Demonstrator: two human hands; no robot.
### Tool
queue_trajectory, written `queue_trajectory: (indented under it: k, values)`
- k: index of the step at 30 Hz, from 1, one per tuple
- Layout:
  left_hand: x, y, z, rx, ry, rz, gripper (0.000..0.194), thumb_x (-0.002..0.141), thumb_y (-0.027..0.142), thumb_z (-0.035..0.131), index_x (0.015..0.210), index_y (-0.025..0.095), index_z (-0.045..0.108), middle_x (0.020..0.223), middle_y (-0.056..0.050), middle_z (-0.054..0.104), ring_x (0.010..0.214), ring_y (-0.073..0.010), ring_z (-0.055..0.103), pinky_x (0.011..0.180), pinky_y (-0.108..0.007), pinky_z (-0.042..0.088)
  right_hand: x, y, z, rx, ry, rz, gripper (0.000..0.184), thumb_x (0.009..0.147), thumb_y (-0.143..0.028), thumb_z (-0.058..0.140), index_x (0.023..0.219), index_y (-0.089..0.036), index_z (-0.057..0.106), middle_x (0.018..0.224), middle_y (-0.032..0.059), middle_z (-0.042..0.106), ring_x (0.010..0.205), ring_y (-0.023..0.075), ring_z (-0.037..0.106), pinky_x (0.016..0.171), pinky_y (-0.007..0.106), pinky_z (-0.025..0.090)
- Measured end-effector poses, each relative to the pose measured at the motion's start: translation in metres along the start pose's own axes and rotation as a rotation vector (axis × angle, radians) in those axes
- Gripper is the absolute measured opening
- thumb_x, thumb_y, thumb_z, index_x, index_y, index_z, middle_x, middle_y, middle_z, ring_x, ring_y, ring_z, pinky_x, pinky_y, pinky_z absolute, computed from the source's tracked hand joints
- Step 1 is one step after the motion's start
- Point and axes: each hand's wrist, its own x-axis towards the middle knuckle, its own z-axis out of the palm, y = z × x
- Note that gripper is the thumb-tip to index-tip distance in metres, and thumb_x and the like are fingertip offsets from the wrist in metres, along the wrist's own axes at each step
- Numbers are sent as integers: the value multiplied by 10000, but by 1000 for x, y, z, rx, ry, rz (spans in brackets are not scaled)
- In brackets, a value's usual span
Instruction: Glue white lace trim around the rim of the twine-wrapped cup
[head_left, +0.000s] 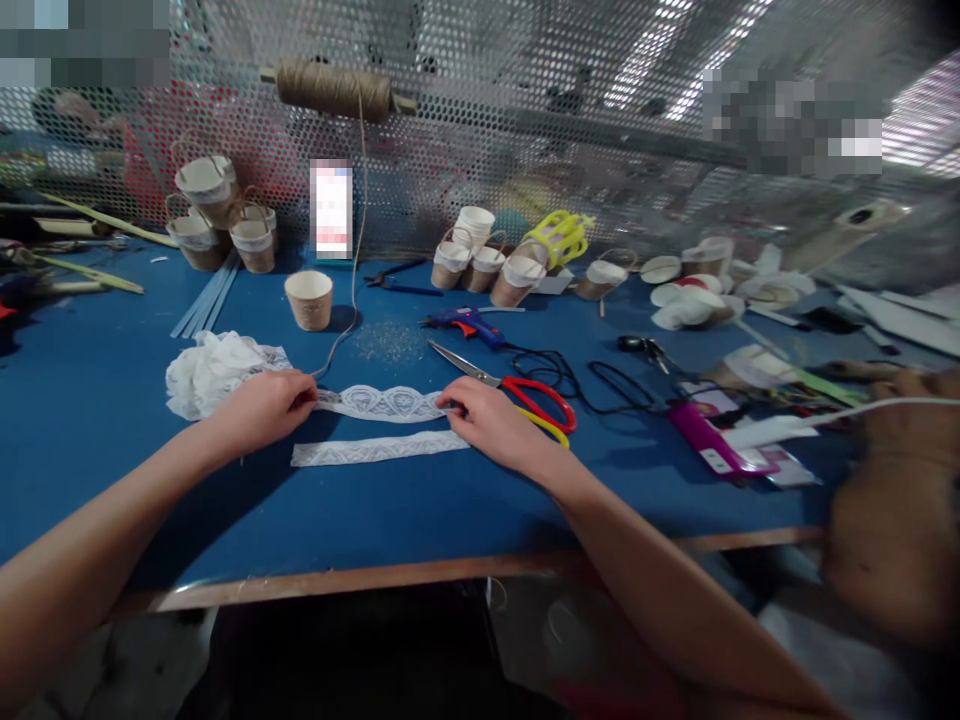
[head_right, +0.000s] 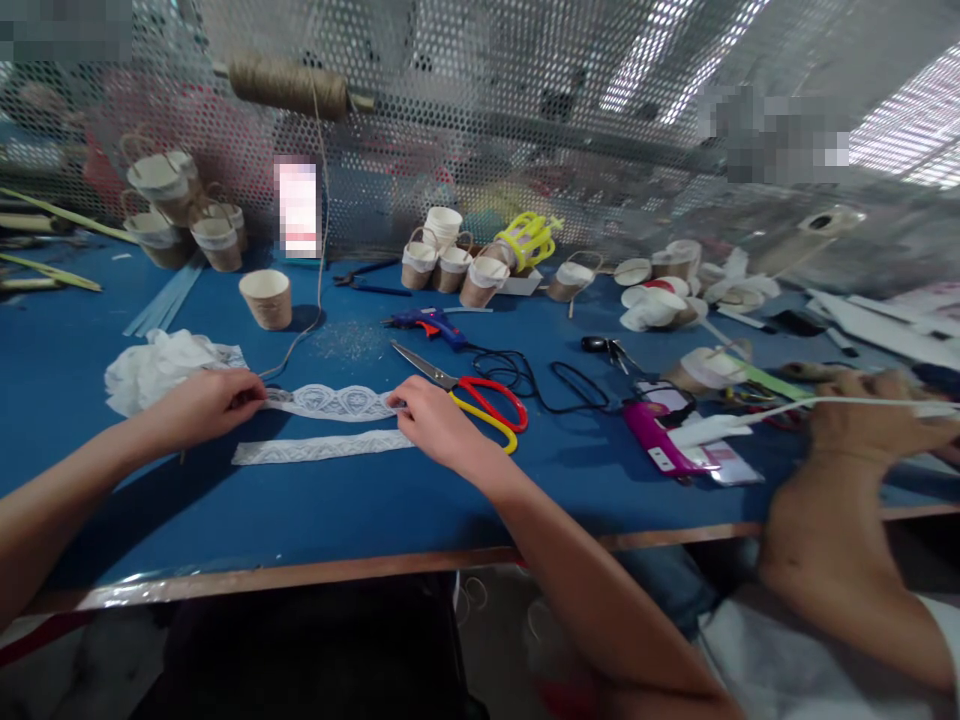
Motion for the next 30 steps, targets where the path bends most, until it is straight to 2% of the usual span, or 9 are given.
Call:
queue_trajectory:
  k: [4,8,12,14,19,23,25,28,30]
  values:
    - [-1,-2,2,-2,9,-4,206,770,184,384,837,160,577,824,-70,652,693,-174,600,644,-273,446,0,1,-2,-10,-39,-41,184,755,-38,499,850,-143,616,930,85,592,788,161,584,710,281,473]
    - [-1,-4,4,16,15,-1,239,765,178,367,856,165,588,889,-75,656,759,-194,615,678,-288,452,4,4,-4,-15,-9,-18,156,812,-90,475,779,-148,616,858,78,609,756,157,588,709,287,475]
    - [-1,-4,4,16,27,-2,245,778,205,372,832,172,609,826,-61,657,688,-168,604,642,-260,443,9,8,-4,-33,18,23,173,817,-103,473,751,-164,620,789,63,628,726,165,599,700,309,478]
    - [-1,-4,4,10,29,7,247,788,213,372,829,171,612,811,-57,652,662,-155,592,622,-248,434,9,7,-4,-40,19,24,161,809,-100,484,779,-168,626,821,67,632,738,169,602,706,312,480]
    - [-1,-3,4,-14,54,33,280,820,247,350,810,157,616,798,-72,646,681,-171,586,634,-269,430,5,-6,-4,-43,34,-18,165,831,-111,467,897,-163,610,948,81,608,837,179,590,759,312,467]
    - [0,-3,4,-22,48,32,286,835,257,348,805,152,612,796,-79,643,691,-180,588,639,-277,429,7,-19,1,-76,21,-112,122,839,-226,530,903,-147,598,941,90,594,885,199,557,763,315,453]
    - [1,-4,5,-21,53,33,280,837,270,354,797,156,607,786,-74,644,673,-173,583,628,-274,428,12,-27,6,-132,17,-155,188,817,-301,576,911,-139,593,944,96,593,894,212,541,762,325,443]
    - [2,-3,5,-21,62,37,262,838,271,363,789,165,598,774,-61,645,660,-159,580,626,-262,426,25,-41,16,-236,14,-143,332,776,-410,610,934,-119,588,959,112,591,893,232,526,749,335,423]
    - [2,-3,5,-14,64,31,248,838,263,372,780,167,593,765,-57,641,666,-156,582,623,-255,424,34,-50,23,-280,6,-124,338,784,-413,594,935,-111,590,965,125,587,892,245,521,733,341,409]
